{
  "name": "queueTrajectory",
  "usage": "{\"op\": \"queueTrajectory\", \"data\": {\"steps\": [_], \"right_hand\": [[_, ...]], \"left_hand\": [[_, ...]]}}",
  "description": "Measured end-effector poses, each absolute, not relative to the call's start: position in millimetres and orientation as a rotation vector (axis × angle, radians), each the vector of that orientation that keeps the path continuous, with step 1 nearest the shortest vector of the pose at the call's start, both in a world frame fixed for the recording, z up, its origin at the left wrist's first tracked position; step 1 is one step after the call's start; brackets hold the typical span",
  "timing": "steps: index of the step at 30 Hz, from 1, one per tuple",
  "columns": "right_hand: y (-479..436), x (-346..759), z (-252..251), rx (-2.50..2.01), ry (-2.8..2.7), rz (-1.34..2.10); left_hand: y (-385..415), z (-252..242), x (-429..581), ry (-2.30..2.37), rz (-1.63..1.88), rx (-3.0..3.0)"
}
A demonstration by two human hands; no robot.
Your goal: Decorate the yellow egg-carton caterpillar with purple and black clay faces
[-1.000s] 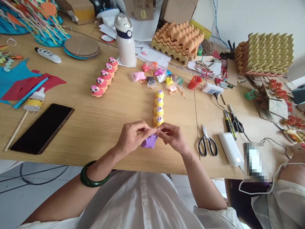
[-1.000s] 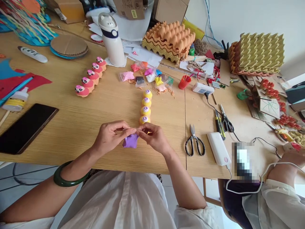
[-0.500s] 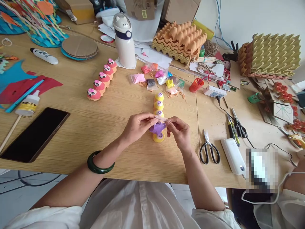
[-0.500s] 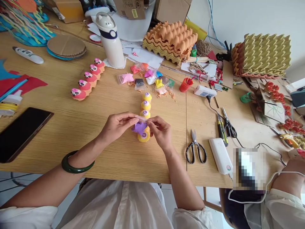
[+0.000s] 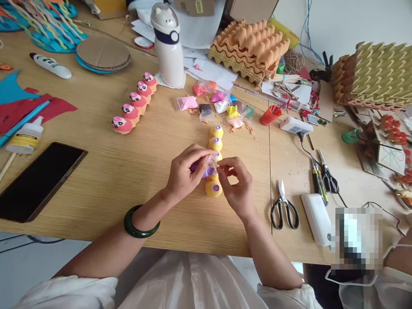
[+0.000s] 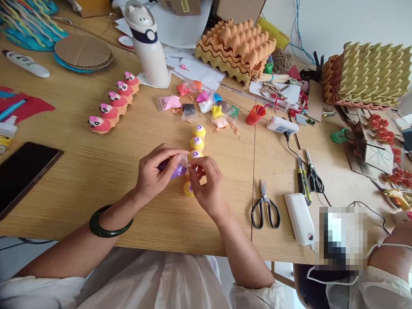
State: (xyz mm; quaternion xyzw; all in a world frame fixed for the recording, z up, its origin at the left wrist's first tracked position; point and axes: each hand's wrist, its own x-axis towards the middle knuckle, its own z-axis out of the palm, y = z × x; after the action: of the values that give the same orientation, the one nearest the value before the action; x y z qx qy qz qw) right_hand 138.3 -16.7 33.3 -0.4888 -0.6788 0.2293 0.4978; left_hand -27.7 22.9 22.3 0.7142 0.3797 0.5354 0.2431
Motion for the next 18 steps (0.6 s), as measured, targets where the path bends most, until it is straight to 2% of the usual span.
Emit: {"op": "queueTrajectory", "data": {"steps": [8,18], "right_hand": [[-31,129,14,-1.072,-1.613,0.529],[-24,139,24,-1.131,-1.149,1.338]], "left_hand": [[21,16,-30,0.962,1.507,1.92],[16,14,-30,0.93,1.381,1.825]]}}
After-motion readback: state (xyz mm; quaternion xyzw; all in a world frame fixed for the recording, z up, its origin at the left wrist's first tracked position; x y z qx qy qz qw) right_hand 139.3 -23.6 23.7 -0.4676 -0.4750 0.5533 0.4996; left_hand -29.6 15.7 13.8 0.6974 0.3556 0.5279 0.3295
